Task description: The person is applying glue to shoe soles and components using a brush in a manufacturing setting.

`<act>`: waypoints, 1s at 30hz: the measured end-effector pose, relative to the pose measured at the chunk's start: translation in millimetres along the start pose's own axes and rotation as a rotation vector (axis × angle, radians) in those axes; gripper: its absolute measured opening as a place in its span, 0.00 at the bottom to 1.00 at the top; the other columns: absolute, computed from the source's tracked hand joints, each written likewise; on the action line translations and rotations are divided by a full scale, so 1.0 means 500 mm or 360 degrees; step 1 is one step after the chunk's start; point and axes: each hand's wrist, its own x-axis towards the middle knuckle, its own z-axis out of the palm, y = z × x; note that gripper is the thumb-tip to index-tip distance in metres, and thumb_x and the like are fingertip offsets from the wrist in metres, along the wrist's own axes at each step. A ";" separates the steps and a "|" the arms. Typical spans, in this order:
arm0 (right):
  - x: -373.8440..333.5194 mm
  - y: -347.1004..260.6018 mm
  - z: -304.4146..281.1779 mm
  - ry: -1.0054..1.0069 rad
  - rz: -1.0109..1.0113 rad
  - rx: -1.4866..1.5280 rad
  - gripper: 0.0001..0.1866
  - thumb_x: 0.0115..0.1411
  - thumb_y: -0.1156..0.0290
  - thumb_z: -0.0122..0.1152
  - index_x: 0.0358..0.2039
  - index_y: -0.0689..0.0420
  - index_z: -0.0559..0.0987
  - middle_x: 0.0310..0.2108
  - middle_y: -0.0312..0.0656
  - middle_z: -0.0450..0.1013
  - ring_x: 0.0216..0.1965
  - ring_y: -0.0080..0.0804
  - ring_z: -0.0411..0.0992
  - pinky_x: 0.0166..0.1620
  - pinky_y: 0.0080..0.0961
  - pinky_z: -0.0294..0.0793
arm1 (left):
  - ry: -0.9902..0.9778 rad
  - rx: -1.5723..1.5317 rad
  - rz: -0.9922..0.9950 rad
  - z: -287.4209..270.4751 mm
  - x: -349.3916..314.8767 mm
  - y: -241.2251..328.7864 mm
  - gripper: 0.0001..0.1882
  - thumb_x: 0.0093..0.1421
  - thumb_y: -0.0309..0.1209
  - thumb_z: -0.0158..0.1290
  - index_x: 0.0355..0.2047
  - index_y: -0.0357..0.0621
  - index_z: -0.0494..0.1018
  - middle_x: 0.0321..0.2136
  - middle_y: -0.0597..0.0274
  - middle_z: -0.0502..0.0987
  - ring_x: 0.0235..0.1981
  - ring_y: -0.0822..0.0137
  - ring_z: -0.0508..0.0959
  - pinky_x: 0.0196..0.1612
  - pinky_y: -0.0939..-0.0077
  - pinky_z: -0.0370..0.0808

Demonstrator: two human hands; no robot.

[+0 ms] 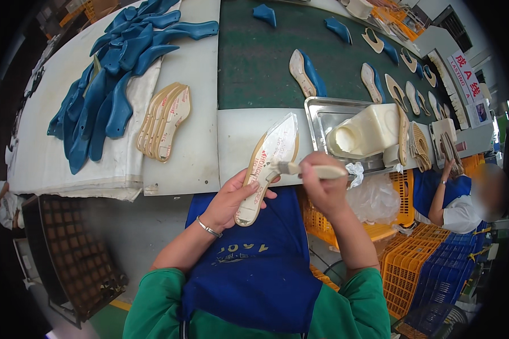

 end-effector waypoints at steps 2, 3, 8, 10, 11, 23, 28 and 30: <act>-0.001 0.006 -0.001 0.0018 -0.0035 0.0009 0.03 0.57 0.76 0.60 0.29 0.62 0.77 0.24 0.41 0.74 0.23 0.25 0.71 0.28 0.23 0.69 | 0.0019 -0.0016 -0.0012 0.005 0.001 0.001 0.24 0.69 0.28 0.44 0.64 0.39 0.56 0.56 0.43 0.70 0.46 0.62 0.80 0.42 0.74 0.83; 0.000 0.009 -0.002 0.0037 -0.0078 0.0016 0.03 0.57 0.77 0.60 0.29 0.62 0.77 0.24 0.41 0.74 0.23 0.25 0.71 0.28 0.23 0.70 | 0.0035 -0.0029 -0.0019 0.008 0.000 0.001 0.25 0.70 0.28 0.44 0.65 0.39 0.55 0.57 0.42 0.70 0.46 0.62 0.80 0.42 0.74 0.83; 0.051 0.058 -0.028 0.0503 0.0250 0.0148 0.03 0.58 0.76 0.60 0.28 0.61 0.77 0.22 0.38 0.73 0.23 0.23 0.70 0.28 0.21 0.68 | 0.0007 -0.0101 -0.0024 0.019 -0.001 0.000 0.25 0.70 0.28 0.44 0.65 0.39 0.55 0.57 0.44 0.70 0.47 0.62 0.80 0.41 0.76 0.83; 0.052 0.062 -0.024 0.0497 0.0169 0.0155 0.05 0.59 0.75 0.59 0.27 0.61 0.76 0.20 0.37 0.72 0.22 0.22 0.70 0.27 0.21 0.67 | 0.0011 -0.0112 -0.0007 0.023 0.001 -0.002 0.25 0.70 0.28 0.44 0.65 0.39 0.55 0.57 0.46 0.71 0.47 0.63 0.79 0.41 0.78 0.83; 0.043 0.060 -0.014 0.0485 0.0176 0.0164 0.05 0.59 0.75 0.59 0.27 0.61 0.76 0.20 0.37 0.72 0.22 0.22 0.70 0.27 0.21 0.67 | 0.0036 -0.0122 -0.0012 0.024 0.002 -0.002 0.25 0.70 0.28 0.44 0.65 0.39 0.55 0.56 0.46 0.71 0.47 0.63 0.79 0.41 0.77 0.83; 0.005 0.064 0.037 0.0481 -0.0060 -0.0261 0.04 0.54 0.79 0.60 0.24 0.60 0.75 0.20 0.43 0.71 0.18 0.35 0.70 0.24 0.29 0.67 | 0.0130 -0.0297 -0.0011 0.023 0.011 -0.010 0.29 0.63 0.18 0.47 0.65 0.40 0.56 0.57 0.48 0.71 0.50 0.61 0.78 0.42 0.74 0.82; -0.030 0.038 0.059 0.0120 -0.0357 -0.0325 0.04 0.61 0.77 0.57 0.29 0.61 0.76 0.22 0.39 0.73 0.21 0.22 0.70 0.26 0.21 0.68 | 0.0197 -0.0316 -0.0012 0.021 0.013 -0.022 0.29 0.63 0.18 0.47 0.65 0.40 0.56 0.56 0.49 0.71 0.51 0.61 0.78 0.42 0.74 0.82; -0.042 0.029 0.075 0.0181 -0.0125 -0.0113 0.04 0.59 0.78 0.59 0.27 0.62 0.76 0.21 0.39 0.72 0.20 0.24 0.70 0.25 0.22 0.68 | 0.0214 -0.0290 0.0020 0.015 0.012 -0.027 0.29 0.63 0.18 0.46 0.64 0.40 0.57 0.56 0.51 0.71 0.51 0.62 0.78 0.42 0.75 0.82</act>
